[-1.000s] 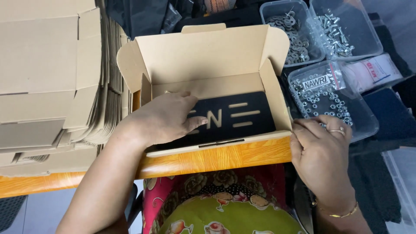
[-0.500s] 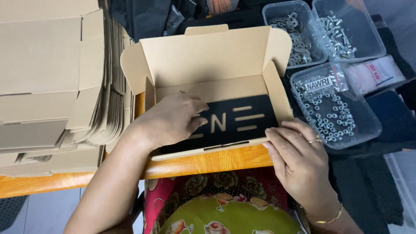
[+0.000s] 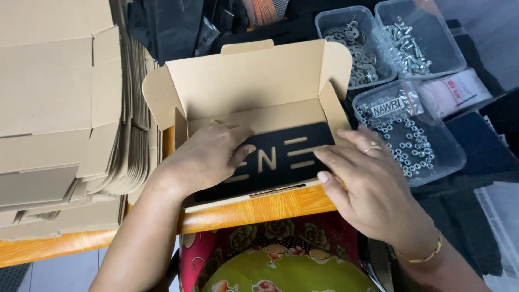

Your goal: The person organizes a cardboard box by brushing debris from a black insert, placing the insert inside the box, and then placing small metal hardware pieces on top.

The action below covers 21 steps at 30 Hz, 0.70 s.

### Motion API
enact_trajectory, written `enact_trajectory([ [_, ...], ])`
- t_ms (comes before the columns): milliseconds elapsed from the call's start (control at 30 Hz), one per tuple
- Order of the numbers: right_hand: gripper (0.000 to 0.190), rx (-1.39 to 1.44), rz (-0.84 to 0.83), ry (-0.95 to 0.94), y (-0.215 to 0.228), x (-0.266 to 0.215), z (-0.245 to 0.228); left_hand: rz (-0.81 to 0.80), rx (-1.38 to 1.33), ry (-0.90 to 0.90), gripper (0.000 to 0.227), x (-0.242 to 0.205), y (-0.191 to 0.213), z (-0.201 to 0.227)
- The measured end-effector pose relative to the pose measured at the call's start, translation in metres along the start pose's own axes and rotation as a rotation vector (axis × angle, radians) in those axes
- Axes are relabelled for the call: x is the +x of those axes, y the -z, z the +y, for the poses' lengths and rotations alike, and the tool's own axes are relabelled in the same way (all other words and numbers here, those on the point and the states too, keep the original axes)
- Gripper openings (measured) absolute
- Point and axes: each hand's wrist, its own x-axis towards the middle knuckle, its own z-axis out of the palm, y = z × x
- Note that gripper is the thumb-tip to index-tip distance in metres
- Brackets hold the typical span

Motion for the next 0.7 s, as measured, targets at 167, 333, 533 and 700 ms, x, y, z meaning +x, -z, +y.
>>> enact_trajectory([
  [167,0.058,0.005,-0.292,-0.015,-0.001,0.015,0.005,-0.024,0.014,0.021,0.036,0.001,0.001,-0.001],
  [333,0.051,0.074,-0.348,-0.035,-0.001,0.021,0.014,-0.075,0.026,0.038,0.052,0.0,0.003,0.002],
  [533,0.022,0.165,-0.118,0.085,0.046,0.044,0.035,0.012,0.06,-0.024,0.016,-0.007,0.036,0.033],
  [700,0.016,0.043,-0.138,0.01,0.069,0.078,0.073,0.123,0.009,-0.064,0.027,0.001,0.066,0.055],
])
